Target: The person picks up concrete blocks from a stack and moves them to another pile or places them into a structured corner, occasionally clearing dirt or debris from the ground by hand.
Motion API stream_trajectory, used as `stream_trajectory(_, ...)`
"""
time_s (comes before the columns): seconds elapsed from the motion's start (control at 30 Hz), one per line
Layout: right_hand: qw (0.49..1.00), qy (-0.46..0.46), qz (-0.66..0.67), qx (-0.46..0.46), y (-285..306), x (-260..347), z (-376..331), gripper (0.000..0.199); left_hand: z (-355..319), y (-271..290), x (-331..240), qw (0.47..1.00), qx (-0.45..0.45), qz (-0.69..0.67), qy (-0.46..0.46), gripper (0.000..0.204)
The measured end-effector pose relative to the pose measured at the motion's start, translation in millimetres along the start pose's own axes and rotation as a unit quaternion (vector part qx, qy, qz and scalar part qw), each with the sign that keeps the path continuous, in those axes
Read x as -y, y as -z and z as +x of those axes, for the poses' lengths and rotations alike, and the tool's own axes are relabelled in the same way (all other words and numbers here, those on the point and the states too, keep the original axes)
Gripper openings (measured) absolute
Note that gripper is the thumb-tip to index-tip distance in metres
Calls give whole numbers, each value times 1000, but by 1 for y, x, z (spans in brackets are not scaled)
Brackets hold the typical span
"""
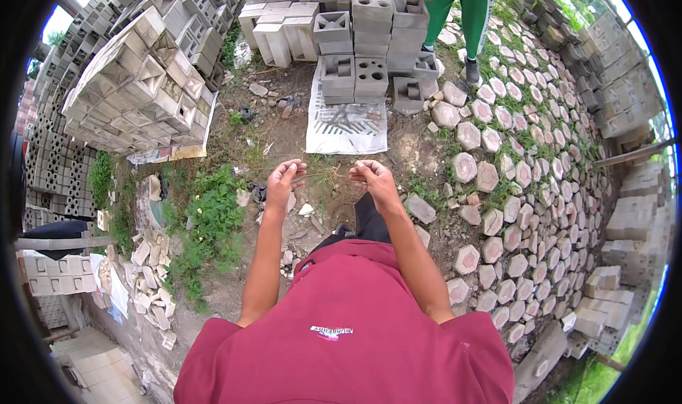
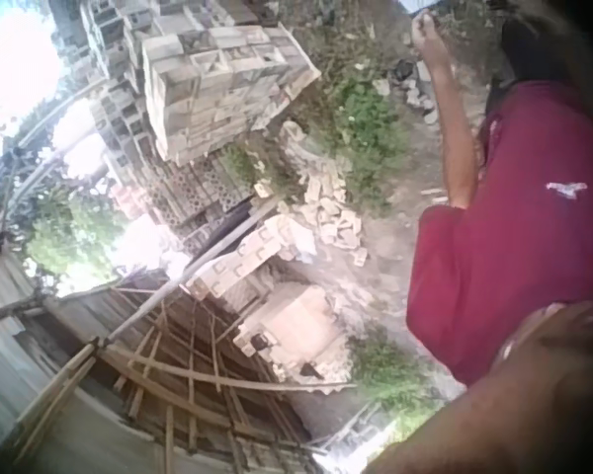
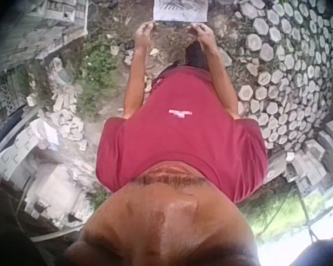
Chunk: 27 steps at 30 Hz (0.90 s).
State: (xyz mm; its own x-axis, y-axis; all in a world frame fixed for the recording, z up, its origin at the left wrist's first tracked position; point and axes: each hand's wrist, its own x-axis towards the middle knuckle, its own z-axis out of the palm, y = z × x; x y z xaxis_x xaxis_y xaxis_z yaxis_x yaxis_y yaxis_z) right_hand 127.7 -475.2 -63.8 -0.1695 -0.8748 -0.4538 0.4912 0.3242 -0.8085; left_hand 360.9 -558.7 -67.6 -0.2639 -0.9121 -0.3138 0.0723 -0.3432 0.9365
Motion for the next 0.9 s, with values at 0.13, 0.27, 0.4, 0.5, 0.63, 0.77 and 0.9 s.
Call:
stream_trajectory(0.13,1000,-6,-7,-30,-3,22,56,20,60,-3,-12,1000,5,-17,22,25)
stream_trajectory(0.27,998,-26,-4,-48,-7,50,136,22,130,-6,-19,998,-5,-17,57,25)
stream_trajectory(0.4,998,-50,-4,-41,0,73,242,24,222,-1,-12,996,-24,-19,84,27)
stream_trajectory(0.5,996,-57,-51,-53,11,92,337,23,299,-1,-2,990,-52,-10,134,27)
stream_trajectory(0.63,986,-70,-127,-88,34,97,452,23,389,-10,12,967,-53,37,247,29)
stream_trajectory(0.77,963,-92,-235,-90,67,85,563,25,495,-22,35,959,-35,90,268,30)
stream_trajectory(0.9,883,-43,-465,-43,114,41,681,34,614,-16,129,960,-79,189,193,35)
